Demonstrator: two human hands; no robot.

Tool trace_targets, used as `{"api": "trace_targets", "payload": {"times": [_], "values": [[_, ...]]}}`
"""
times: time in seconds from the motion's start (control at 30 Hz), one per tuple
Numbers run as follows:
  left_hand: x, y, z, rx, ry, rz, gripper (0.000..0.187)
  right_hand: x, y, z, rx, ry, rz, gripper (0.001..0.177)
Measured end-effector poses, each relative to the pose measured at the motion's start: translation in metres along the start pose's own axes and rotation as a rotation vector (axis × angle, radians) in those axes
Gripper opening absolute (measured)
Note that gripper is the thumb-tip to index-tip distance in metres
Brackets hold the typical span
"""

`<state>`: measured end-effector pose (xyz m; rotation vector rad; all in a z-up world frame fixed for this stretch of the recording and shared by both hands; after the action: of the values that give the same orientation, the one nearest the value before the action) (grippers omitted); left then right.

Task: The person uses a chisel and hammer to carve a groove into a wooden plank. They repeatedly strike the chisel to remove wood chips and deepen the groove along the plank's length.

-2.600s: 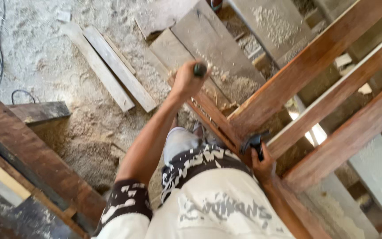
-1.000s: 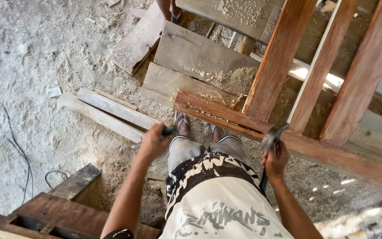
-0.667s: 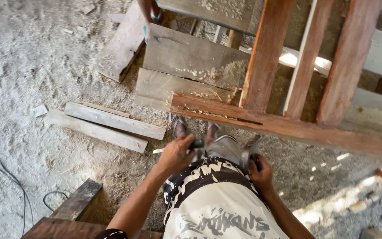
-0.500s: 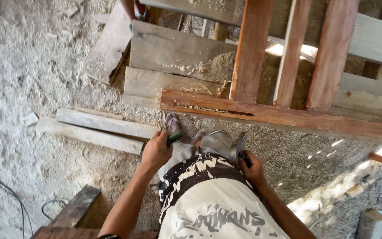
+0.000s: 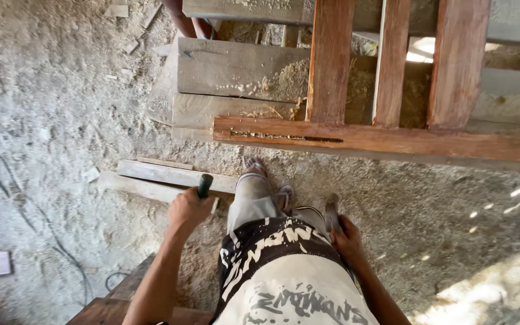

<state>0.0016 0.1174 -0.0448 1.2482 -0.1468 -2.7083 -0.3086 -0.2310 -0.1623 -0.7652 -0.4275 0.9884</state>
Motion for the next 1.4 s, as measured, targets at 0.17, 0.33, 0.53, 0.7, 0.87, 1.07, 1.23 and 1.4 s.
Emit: {"api": "trace_targets", "payload": {"times": [0.17,0.33,0.53,0.7,0.87,1.07,1.23,1.4], "values": [[-0.027,0.004,0.006,0.055,-0.105,0.629,0.030,-0.010,0.057,0.027,-0.213,0.060,0.311,0.024],[-0.051,0.062,0.013,0.248,-0.479,1.383,0.009,-0.005,0.076,0.023,-0.030,0.033,0.072,0.019],[-0.067,0.124,0.013,0.592,-0.805,1.513,0.024,0.021,0.057,0.033,-0.026,0.164,-0.194,0.016],[-0.097,0.154,-0.039,0.737,-0.823,1.349,0.016,0.056,0.031,0.018,0.034,0.309,-0.376,0.028],[-0.136,0.159,-0.097,0.668,-1.027,1.303,0.009,0.138,-0.024,0.011,-0.218,0.483,-0.515,0.019],[-0.168,0.156,-0.132,0.678,-1.158,1.212,0.009,0.235,-0.105,0.012,-0.233,0.563,-0.585,0.026],[-0.165,0.147,-0.157,0.797,-1.211,1.073,0.015,0.286,-0.146,0.034,-0.194,0.594,-0.576,0.030],[-0.129,0.134,-0.171,0.950,-0.896,0.770,0.020,0.299,-0.139,0.050,-0.173,0.615,-0.481,0.028]]}}
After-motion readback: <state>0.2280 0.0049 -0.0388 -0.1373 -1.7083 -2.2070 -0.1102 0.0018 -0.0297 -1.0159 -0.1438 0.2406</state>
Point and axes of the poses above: each hand's wrist, its own z-axis away from the middle knuckle, its own x-axis out of the palm, y = z × x, the point moved 6 cm from there along -z, towards the middle knuckle, and after that the axes turned 2 degrees about -z, right-handed, at the moved point
